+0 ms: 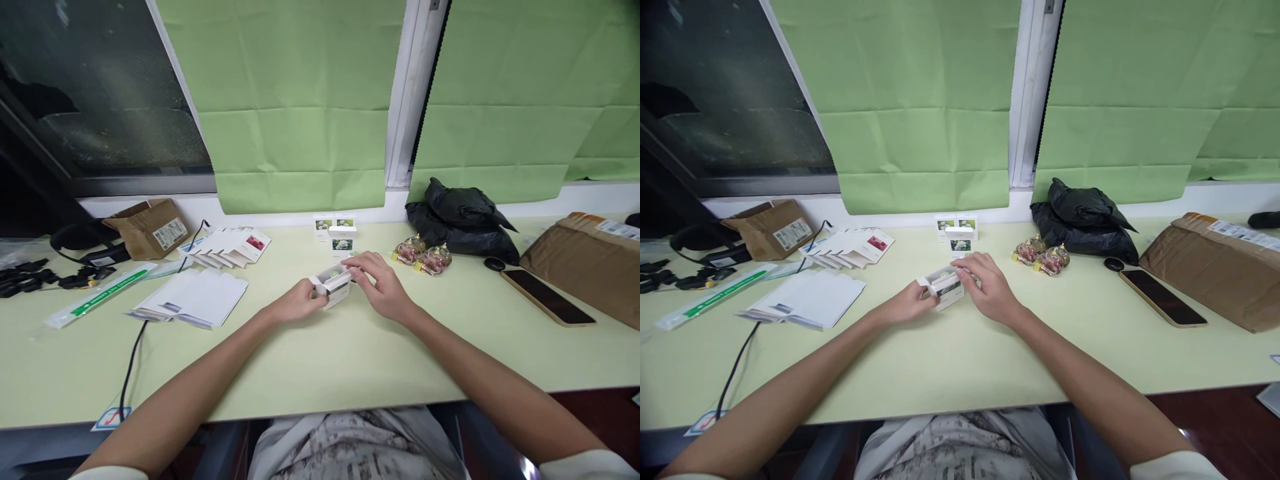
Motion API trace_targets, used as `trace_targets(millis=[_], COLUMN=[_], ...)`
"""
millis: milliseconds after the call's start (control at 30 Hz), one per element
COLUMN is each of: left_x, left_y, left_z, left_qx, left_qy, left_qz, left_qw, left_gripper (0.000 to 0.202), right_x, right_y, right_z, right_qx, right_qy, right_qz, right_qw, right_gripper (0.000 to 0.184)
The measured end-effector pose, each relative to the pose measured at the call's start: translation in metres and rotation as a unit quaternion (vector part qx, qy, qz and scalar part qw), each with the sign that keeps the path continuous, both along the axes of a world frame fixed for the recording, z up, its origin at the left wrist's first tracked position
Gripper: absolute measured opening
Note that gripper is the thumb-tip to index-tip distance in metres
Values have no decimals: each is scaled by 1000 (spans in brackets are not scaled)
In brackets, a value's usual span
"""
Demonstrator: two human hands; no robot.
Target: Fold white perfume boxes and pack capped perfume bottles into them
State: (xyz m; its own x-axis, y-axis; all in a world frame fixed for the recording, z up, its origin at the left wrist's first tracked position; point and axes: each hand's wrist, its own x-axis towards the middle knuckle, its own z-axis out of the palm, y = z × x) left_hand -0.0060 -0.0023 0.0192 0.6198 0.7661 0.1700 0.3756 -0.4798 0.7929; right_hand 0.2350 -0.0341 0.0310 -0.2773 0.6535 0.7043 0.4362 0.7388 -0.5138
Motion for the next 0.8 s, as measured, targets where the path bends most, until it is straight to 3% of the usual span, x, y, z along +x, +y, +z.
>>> trace_targets(millis=[200,467,633,800], left_x=[9,5,-1,-6], left_y=[-6,0,3,11], left_z=[3,-8,-12,-11], left_qx=[-32,-3,134,339], left_qy=[-61,-57,-56,-102], left_qz=[1,51,87,77], left_qw=[998,997,986,932], left_gripper=[51,51,57,63], right_x=[2,3,3,7], right_y=[-2,-2,0,2], right_z=[0,0,-3,-5], right_qx=[35,52,32,63], right_qy=[2,39,37,20], right_qz=[1,-25,-22,-3], right_qw=[999,998,999,998], right_gripper=[28,27,23,22])
